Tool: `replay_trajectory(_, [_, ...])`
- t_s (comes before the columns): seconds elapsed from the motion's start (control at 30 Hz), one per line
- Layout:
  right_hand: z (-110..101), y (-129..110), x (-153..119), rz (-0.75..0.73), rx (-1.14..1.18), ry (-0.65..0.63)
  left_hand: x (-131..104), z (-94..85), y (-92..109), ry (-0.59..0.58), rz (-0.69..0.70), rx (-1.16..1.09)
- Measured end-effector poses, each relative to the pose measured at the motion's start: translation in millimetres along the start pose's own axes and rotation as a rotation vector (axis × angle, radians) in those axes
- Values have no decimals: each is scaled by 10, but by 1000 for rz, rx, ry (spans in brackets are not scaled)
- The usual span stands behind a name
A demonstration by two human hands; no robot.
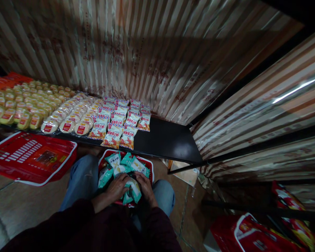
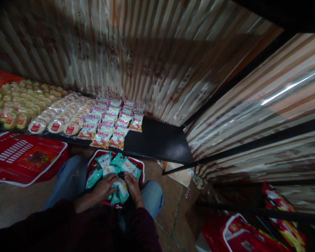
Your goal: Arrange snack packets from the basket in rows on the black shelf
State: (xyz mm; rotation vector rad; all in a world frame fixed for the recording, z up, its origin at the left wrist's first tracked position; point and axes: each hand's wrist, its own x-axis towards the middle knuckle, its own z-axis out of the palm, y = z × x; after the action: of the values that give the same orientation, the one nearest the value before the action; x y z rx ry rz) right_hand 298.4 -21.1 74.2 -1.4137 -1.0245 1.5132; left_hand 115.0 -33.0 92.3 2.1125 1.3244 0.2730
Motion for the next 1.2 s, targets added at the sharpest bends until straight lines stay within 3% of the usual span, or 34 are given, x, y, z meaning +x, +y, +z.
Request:
replay_trajectory(0.27, [-85, 13, 6, -106, 90, 141, 41, -174, 183, 69, 137, 13])
replay_trajectory(0.57, [6, -106, -22, -132, -213, 55, 95, -270, 27, 83, 106, 32])
replay_trajectory(0.9, [11, -66, 42, -162, -175, 274, 79, -238, -44, 97, 22, 67])
replay_trajectory(1.03, [24, -52, 78, -207, -195, 221, 71, -234, -86, 120, 83, 90])
replay_trajectory(1.13, [32, -132, 141, -284, -272, 208, 84, -265, -110, 186, 147, 104])
replay_trajectory(1.2, [52, -270, 214, -350, -347, 223, 140, -345, -112, 297, 186, 137])
